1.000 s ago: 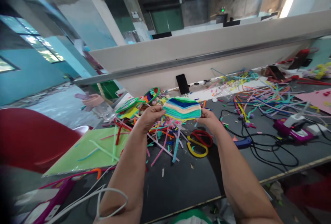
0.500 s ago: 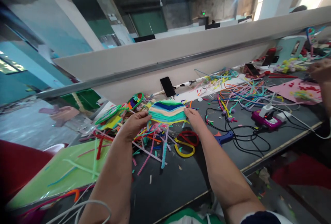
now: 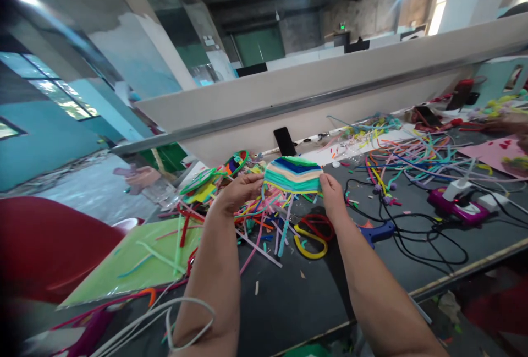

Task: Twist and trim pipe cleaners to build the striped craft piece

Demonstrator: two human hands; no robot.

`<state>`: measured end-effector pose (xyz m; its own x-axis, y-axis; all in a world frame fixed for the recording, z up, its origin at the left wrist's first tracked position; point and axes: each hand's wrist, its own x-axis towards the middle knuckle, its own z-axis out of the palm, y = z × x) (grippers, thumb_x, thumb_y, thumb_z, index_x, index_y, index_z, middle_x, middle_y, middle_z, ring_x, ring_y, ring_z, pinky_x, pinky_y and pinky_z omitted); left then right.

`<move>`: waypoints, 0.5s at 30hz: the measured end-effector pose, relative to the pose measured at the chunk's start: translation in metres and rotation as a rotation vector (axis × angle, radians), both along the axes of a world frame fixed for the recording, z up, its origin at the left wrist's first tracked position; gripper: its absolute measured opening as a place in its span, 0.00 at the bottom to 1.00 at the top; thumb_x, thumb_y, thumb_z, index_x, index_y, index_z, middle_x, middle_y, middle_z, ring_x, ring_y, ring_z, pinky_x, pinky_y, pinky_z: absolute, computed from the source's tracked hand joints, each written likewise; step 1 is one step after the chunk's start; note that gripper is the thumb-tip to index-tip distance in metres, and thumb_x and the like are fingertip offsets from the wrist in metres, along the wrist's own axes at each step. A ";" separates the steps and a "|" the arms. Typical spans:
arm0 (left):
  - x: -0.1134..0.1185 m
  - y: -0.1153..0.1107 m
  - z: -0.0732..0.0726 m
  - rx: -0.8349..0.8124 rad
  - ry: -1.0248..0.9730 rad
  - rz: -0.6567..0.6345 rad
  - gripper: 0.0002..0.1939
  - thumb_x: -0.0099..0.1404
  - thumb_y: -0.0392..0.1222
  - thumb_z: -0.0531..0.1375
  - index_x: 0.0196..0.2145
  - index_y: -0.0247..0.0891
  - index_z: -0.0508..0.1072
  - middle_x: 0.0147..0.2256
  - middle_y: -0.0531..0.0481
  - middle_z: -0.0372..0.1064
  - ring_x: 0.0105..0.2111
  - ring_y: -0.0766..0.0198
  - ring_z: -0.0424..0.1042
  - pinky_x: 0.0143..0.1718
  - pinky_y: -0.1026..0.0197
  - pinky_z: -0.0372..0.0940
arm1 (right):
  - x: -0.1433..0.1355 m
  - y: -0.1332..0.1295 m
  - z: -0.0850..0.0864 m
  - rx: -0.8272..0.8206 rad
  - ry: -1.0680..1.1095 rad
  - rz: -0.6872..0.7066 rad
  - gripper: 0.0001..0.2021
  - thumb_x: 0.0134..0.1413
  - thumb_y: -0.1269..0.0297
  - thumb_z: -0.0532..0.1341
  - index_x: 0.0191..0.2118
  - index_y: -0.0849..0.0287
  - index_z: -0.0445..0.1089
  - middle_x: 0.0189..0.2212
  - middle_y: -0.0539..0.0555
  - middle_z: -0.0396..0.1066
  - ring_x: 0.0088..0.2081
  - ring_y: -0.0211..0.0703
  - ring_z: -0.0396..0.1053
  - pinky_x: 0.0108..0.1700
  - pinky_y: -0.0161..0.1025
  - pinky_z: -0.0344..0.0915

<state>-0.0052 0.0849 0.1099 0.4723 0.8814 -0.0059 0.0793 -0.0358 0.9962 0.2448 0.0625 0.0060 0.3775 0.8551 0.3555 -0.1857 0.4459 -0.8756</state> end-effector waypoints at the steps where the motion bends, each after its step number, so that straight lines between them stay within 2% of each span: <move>1: 0.000 -0.002 -0.001 0.022 -0.003 0.007 0.19 0.49 0.46 0.67 0.38 0.33 0.77 0.24 0.51 0.69 0.23 0.67 0.67 0.26 0.65 0.61 | -0.001 -0.001 0.000 -0.005 -0.002 -0.009 0.16 0.53 0.49 0.58 0.35 0.57 0.73 0.32 0.50 0.71 0.34 0.40 0.66 0.38 0.36 0.62; 8: -0.007 -0.002 -0.003 0.216 0.065 0.027 0.16 0.51 0.43 0.65 0.38 0.32 0.78 0.29 0.49 0.73 0.25 0.68 0.67 0.28 0.66 0.61 | -0.006 -0.003 -0.001 -0.042 -0.006 0.035 0.16 0.52 0.49 0.59 0.37 0.57 0.73 0.32 0.51 0.72 0.34 0.40 0.67 0.38 0.37 0.65; 13: -0.008 0.003 -0.008 0.281 0.110 0.126 0.18 0.50 0.40 0.64 0.40 0.31 0.78 0.24 0.51 0.72 0.20 0.69 0.64 0.24 0.66 0.59 | -0.009 -0.003 0.000 -0.035 0.020 0.031 0.16 0.50 0.48 0.61 0.36 0.56 0.74 0.31 0.50 0.73 0.33 0.40 0.69 0.38 0.37 0.66; 15: -0.007 0.004 -0.010 0.334 0.096 0.125 0.17 0.51 0.39 0.63 0.40 0.32 0.78 0.24 0.51 0.72 0.21 0.68 0.66 0.26 0.66 0.60 | -0.010 -0.004 0.002 -0.041 0.051 0.046 0.16 0.49 0.49 0.62 0.36 0.57 0.74 0.30 0.50 0.73 0.31 0.40 0.69 0.37 0.37 0.66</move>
